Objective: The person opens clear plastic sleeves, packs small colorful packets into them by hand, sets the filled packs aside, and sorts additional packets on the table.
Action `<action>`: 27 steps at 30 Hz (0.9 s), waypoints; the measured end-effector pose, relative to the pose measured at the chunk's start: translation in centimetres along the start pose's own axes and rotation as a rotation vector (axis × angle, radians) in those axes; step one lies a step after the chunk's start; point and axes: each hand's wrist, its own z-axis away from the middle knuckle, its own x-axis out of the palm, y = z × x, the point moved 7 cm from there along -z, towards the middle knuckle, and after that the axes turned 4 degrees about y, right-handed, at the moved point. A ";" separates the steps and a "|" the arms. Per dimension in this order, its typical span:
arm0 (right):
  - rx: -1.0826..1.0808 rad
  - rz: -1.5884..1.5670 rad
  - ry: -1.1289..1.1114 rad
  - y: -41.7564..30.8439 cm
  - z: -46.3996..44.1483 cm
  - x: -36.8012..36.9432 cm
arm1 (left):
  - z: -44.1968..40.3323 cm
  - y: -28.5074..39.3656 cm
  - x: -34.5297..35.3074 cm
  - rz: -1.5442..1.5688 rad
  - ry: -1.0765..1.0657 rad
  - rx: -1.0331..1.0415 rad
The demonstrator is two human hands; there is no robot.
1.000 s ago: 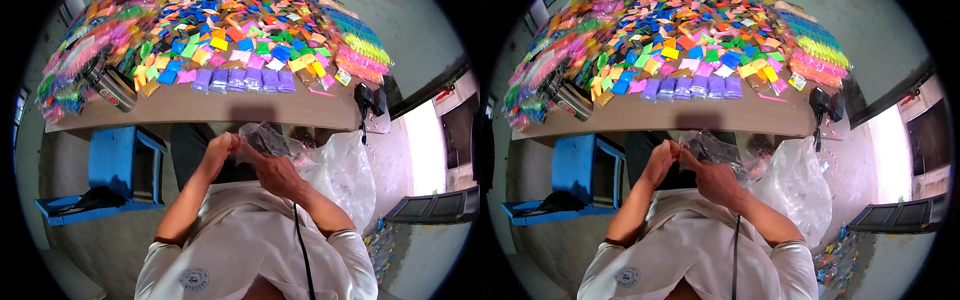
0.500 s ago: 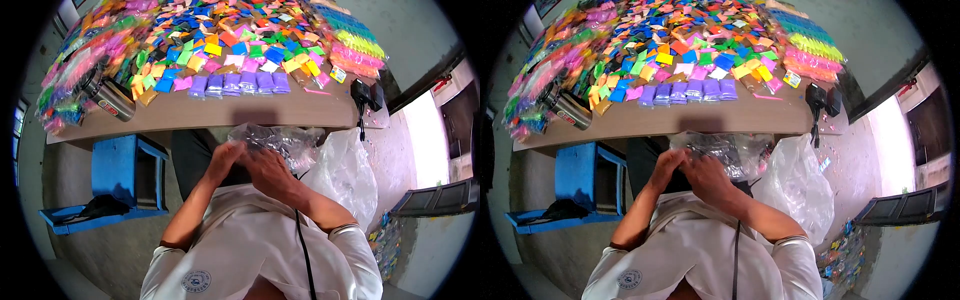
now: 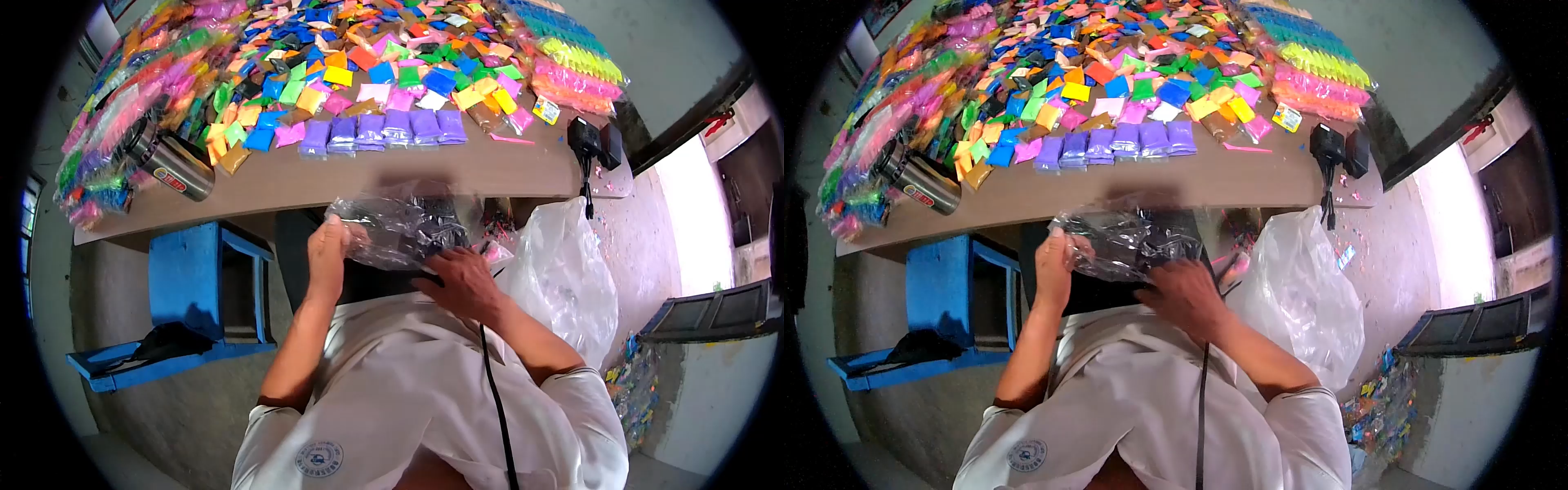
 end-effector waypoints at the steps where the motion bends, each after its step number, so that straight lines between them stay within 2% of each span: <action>1: 0.003 -0.002 0.000 1.1 0.5 0.1 | -0.1 0.2 -0.1 -0.002 -0.001 -0.003; 5: -0.057 -0.147 0.051 3.1 1.3 -0.4 | -0.4 0.8 -0.7 0.016 0.029 0.012; 7: -0.222 0.020 0.128 2.7 1.1 -1.2 | -0.3 0.6 0.2 -0.053 -0.043 0.001; 8: -0.218 0.018 0.131 3.0 1.5 -1.5 | -0.1 0.6 0.5 -0.057 -0.047 -0.001; 10: 0.009 0.205 -0.049 5.3 2.0 -1.0 | 0.4 0.6 1.4 -0.216 -0.105 0.041; 11: 0.015 0.203 -0.049 5.3 2.2 -1.3 | 0.6 0.2 1.4 -0.218 -0.109 0.036; 13: 0.184 0.330 -0.119 6.5 2.6 -2.1 | 0.8 -0.1 2.2 -0.271 -0.185 0.125; 15: 0.203 0.336 -0.086 6.5 3.1 -2.6 | 0.7 -0.7 1.9 -0.236 -0.146 0.091; 17: 0.053 0.413 0.243 5.3 2.8 -4.4 | 0.0 -0.4 1.5 -0.269 -0.128 0.218; 18: 0.050 0.413 0.245 4.8 2.5 -5.0 | -0.2 -0.2 1.6 -0.269 -0.125 0.221; 20: 0.176 0.280 0.017 4.8 1.5 -5.3 | -0.7 0.4 1.8 -0.286 -0.102 0.167; 21: 0.175 0.278 0.020 5.0 1.0 -5.4 | -0.8 0.8 2.0 -0.289 -0.103 0.169; 23: 0.270 -0.030 -0.037 6.3 0.0 -4.6 | -1.1 1.7 2.5 -0.342 -0.087 0.205; 24: 0.271 -0.031 -0.038 6.8 -0.6 -4.3 | -1.1 1.9 2.7 -0.342 -0.087 0.203; 26: 0.370 -0.160 -0.224 8.3 -1.0 -2.0 | -1.1 2.0 3.2 -0.372 -0.124 0.207; 27: 0.369 -0.159 -0.224 8.4 -1.3 -1.8 | -1.2 1.9 3.1 -0.371 -0.123 0.208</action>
